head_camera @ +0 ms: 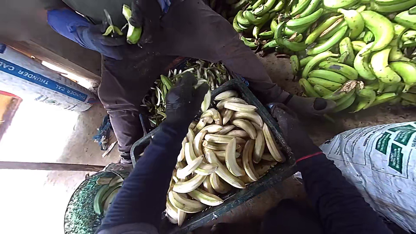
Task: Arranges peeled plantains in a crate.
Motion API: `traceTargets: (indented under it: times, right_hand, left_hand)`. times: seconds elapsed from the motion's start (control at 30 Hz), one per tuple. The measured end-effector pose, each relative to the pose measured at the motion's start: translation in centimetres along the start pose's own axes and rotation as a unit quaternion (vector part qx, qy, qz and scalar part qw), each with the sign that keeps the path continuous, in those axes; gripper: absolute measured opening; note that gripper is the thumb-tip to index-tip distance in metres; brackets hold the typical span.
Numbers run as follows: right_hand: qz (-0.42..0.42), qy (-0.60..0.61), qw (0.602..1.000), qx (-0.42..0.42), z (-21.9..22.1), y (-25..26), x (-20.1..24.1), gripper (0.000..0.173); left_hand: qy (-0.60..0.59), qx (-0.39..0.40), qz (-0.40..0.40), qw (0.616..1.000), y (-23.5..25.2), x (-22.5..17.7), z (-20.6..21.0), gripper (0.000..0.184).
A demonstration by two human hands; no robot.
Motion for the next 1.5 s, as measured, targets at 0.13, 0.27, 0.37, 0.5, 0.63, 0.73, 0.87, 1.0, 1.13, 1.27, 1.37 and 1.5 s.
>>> traceTargets:
  times: [0.13,0.27,0.37,0.5,0.63,0.73,0.87,1.0,1.13,1.27,1.37,1.5]
  right_hand:
    - [-0.001,-0.001,1.0,-0.013,0.2,0.0,0.3,0.032]
    - [-0.004,0.0,1.0,-0.002,0.1,-0.4,0.4,0.032]
    - [-0.017,-0.004,1.0,0.0,0.1,0.0,0.6,0.034]
    - [-0.005,0.021,1.0,-0.005,0.1,0.3,0.1,0.033]
    - [-0.032,0.028,0.999,-0.004,0.2,-0.2,0.3,0.032]
    - [-0.059,-0.008,0.998,-0.008,0.1,-0.2,0.6,0.034]
    - [-0.053,-0.013,0.999,-0.002,0.2,-0.3,0.3,0.035]
    - [-0.054,-0.019,0.998,0.004,0.0,-0.8,0.4,0.035]
    - [-0.047,-0.006,0.999,-0.014,-0.2,0.1,-0.1,0.036]
    - [-0.049,0.0,0.999,-0.009,0.0,0.1,0.1,0.035]
    - [-0.064,-0.004,0.998,-0.002,-0.1,-0.5,1.2,0.035]
    - [-0.044,-0.005,0.999,-0.011,-0.1,-0.6,1.8,0.034]
  left_hand:
    - [-0.059,-0.112,0.016,0.992,-2.7,-2.7,-1.7,0.035]
    - [-0.024,0.01,-0.038,0.999,-6.4,-2.2,7.4,0.034]
    - [0.01,0.11,-0.089,0.99,-7.9,-0.8,12.3,0.035]
    - [0.022,0.167,-0.14,0.976,-5.8,-2.0,12.5,0.05]
    - [0.112,0.176,-0.086,0.974,-7.0,-3.3,15.0,0.045]
    - [0.153,0.226,-0.053,0.961,-8.5,-2.5,14.5,0.037]
    - [0.092,0.284,-0.039,0.954,-6.1,-2.7,15.7,0.038]
    - [0.081,0.323,-0.071,0.94,-4.6,-3.8,16.9,0.042]
    - [0.038,0.316,-0.016,0.948,-4.4,-3.1,13.7,0.048]
    - [-0.005,0.196,0.062,0.979,-3.6,-7.3,12.0,0.054]
    - [0.047,0.255,0.08,0.963,-3.8,-9.5,16.2,0.049]
    - [-0.049,0.163,0.103,0.98,-2.3,-7.9,15.1,0.033]
Point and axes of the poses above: each hand's wrist, its own y-axis towards the middle knuckle, its own z-axis out of the palm, x = y × z, the point moved 8 cm from there along y, towards the middle knuckle, and after that the axes turned 8 degrees about -z, right-handed, at the moved point
